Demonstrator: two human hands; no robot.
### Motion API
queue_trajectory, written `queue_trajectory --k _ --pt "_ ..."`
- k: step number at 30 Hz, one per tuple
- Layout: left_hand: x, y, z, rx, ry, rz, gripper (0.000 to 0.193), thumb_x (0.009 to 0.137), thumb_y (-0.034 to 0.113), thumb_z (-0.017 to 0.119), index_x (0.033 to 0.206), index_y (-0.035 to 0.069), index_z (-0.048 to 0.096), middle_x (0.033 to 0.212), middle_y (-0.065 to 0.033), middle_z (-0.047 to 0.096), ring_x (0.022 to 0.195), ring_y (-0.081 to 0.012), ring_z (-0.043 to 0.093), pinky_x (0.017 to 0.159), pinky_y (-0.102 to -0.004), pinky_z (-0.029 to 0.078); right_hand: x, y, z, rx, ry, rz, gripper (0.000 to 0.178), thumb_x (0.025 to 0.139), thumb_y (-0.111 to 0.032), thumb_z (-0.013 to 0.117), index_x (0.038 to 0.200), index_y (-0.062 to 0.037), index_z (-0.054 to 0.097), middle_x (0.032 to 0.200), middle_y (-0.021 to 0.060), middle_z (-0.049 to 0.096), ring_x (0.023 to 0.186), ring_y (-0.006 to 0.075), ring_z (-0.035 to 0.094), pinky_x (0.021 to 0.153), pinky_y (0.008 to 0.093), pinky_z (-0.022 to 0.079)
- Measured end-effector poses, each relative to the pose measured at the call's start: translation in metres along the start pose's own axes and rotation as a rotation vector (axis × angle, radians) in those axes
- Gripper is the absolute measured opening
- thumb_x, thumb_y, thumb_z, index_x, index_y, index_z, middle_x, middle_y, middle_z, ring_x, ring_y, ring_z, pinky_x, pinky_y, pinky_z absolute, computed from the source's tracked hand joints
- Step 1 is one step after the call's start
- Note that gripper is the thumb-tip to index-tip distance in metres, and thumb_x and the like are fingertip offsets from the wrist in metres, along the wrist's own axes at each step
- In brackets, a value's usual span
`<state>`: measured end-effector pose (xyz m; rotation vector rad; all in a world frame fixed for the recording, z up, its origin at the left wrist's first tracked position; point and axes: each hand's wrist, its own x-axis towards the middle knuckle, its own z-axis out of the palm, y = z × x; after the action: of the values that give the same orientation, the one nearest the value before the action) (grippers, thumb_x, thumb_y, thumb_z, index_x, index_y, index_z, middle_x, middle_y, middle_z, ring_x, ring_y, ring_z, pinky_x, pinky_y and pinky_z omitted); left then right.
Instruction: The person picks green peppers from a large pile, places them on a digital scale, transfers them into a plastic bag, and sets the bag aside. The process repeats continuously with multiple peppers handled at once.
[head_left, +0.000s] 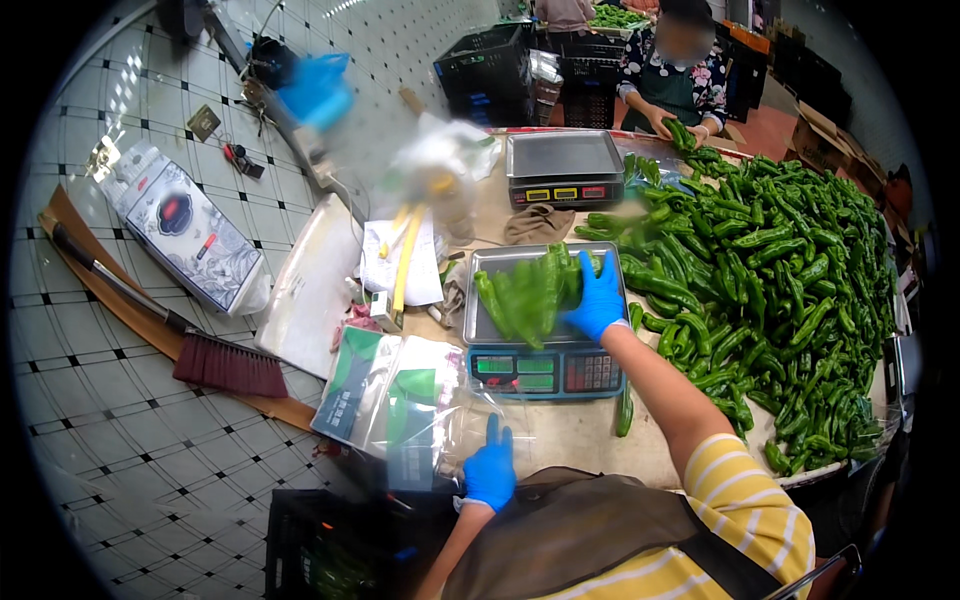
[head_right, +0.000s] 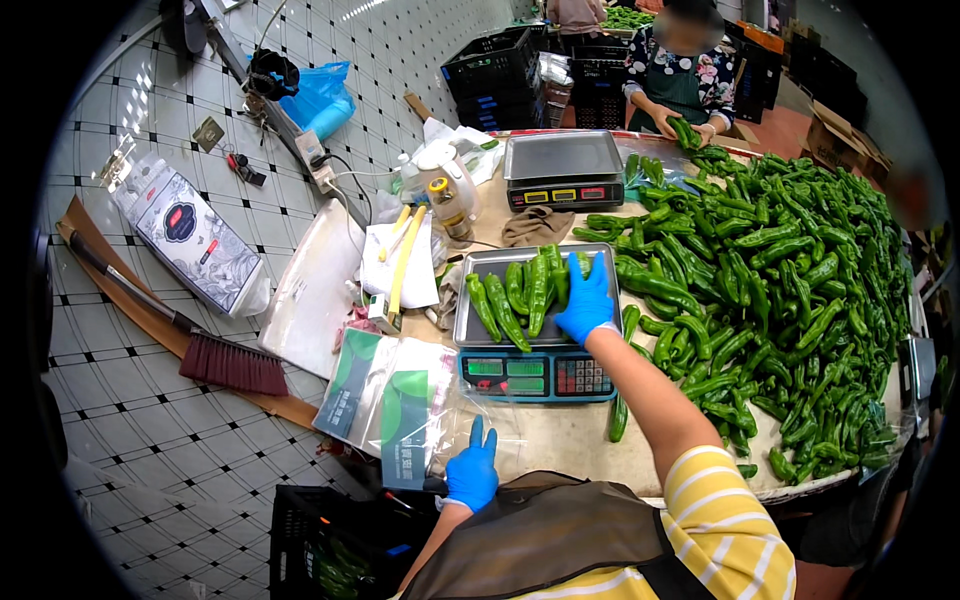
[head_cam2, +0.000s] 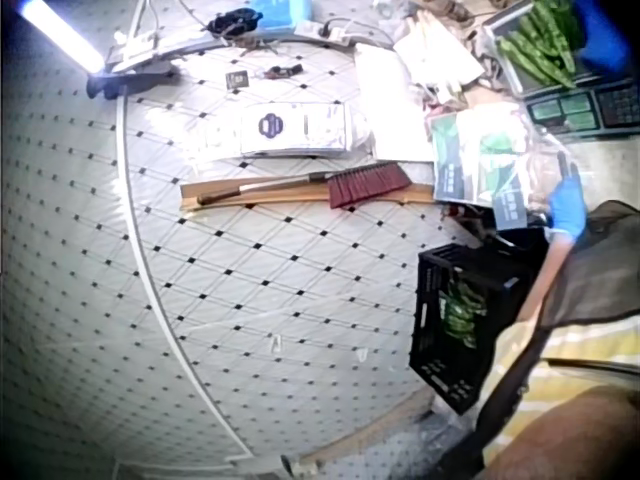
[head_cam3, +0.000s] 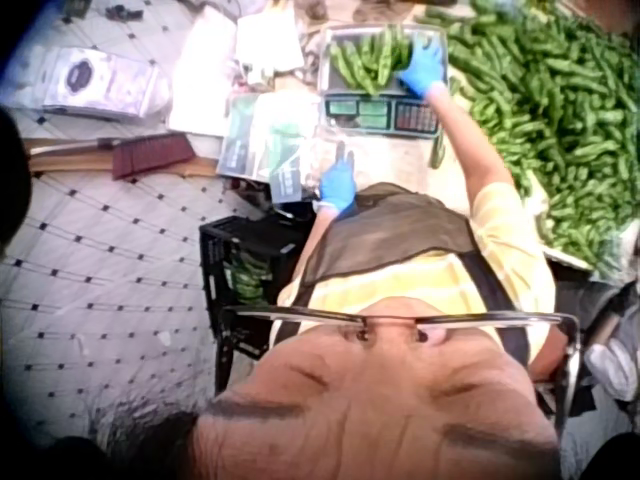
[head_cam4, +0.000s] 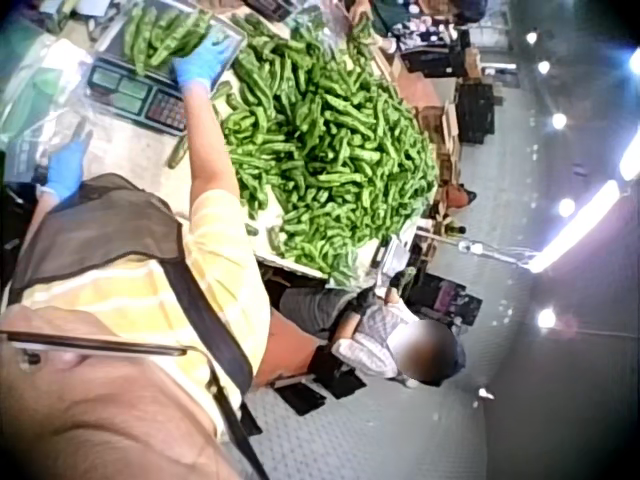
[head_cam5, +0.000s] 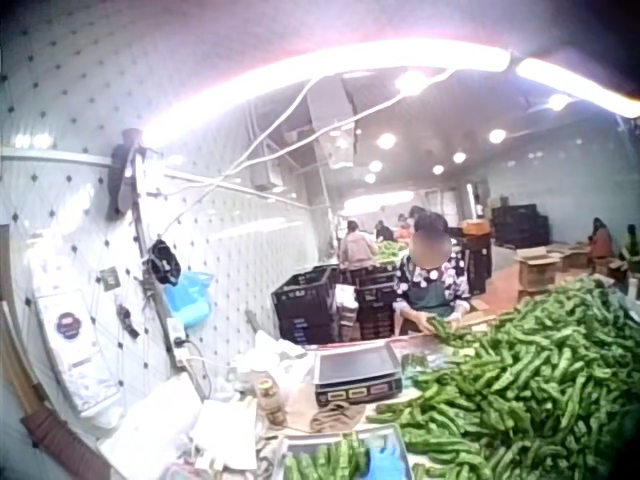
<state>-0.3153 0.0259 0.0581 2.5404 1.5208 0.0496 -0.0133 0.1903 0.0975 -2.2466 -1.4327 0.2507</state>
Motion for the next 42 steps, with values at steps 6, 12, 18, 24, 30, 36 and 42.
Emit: queue_trajectory --k 6,12,18,24,30,36,42 --pt "-0.007 -0.012 0.006 -0.016 0.023 -0.147 0.053 0.074 0.004 0.062 0.127 0.006 0.059 0.147 -0.0273 0.036 0.076 -0.0357 0.064 0.063 -0.0445 0.052 0.008 0.014 0.001 0.064 0.002 0.075 0.132 0.053 -0.023 0.090 0.155 -0.0161 0.006 0.153 0.0295 0.011 0.139 0.0459 0.026 0.108 0.0455 0.040" --pt "-0.012 -0.022 0.016 -0.018 0.279 -0.214 0.045 0.092 0.015 0.052 0.133 -0.002 0.044 0.103 -0.0266 0.056 0.076 -0.0371 0.062 0.067 -0.0463 0.050 0.024 0.071 0.001 0.415 0.109 -0.032 0.133 0.049 -0.022 0.093 0.153 -0.0069 0.011 0.147 0.0294 0.026 0.130 0.0437 0.039 0.106 0.0450 0.041" --pt "-0.016 -0.020 -0.001 -0.068 0.226 -0.258 0.044 0.078 -0.001 0.053 0.120 -0.010 0.051 0.108 -0.0288 0.058 0.081 -0.0409 0.062 0.068 -0.0464 0.050 -0.032 0.070 -0.044 1.191 -0.243 -0.093 0.115 0.062 -0.001 0.084 0.154 -0.0087 0.015 0.139 0.0157 0.046 0.119 0.0255 0.053 0.096 0.0375 0.049" --pt "-0.016 -0.013 -0.014 0.068 0.207 -0.172 0.068 0.070 -0.005 0.057 0.137 -0.005 0.041 0.132 -0.0265 0.049 0.076 -0.0388 0.063 0.068 -0.0441 0.052 -0.146 0.007 -0.051 0.803 -0.715 -0.677 0.126 0.056 -0.029 0.089 0.156 -0.0107 0.014 0.153 0.0187 0.031 0.140 0.0306 0.033 0.115 0.0404 0.028" --pt "-0.026 -0.009 -0.050 -0.112 0.157 -0.107 0.086 0.070 -0.005 0.057 0.150 0.007 0.027 0.138 -0.0255 0.047 0.075 -0.0380 0.064 0.064 -0.0447 0.052 -0.194 -0.030 0.004 0.416 -0.841 -0.918 0.120 0.056 -0.013 0.082 0.155 -0.0135 0.014 0.137 0.0251 0.040 0.122 0.0452 0.046 0.101 0.0453 0.044" --pt "-0.045 0.048 -0.028 -0.395 0.037 0.086 0.084 0.076 0.001 0.057 0.152 0.014 0.025 0.105 -0.0249 0.065 0.073 -0.0429 0.064 0.061 -0.0488 0.051 -0.201 -0.060 0.075 0.185 -0.551 -1.007 0.077 0.082 -0.014 0.059 0.152 -0.0170 0.025 0.137 0.0308 0.042 0.124 0.0465 0.047 0.089 0.0463 0.052" --pt "-0.056 0.032 -0.034 -0.543 0.052 -0.107 0.078 0.077 0.001 0.053 0.150 0.018 0.033 0.129 -0.0252 0.055 0.077 -0.0433 0.064 0.066 -0.0480 0.052 -0.200 -0.070 0.091 0.272 -0.434 -0.970 0.072 0.087 -0.010 0.054 0.152 -0.0201 0.025 0.146 0.0272 0.033 0.134 0.0450 0.037 0.101 0.0486 0.044"
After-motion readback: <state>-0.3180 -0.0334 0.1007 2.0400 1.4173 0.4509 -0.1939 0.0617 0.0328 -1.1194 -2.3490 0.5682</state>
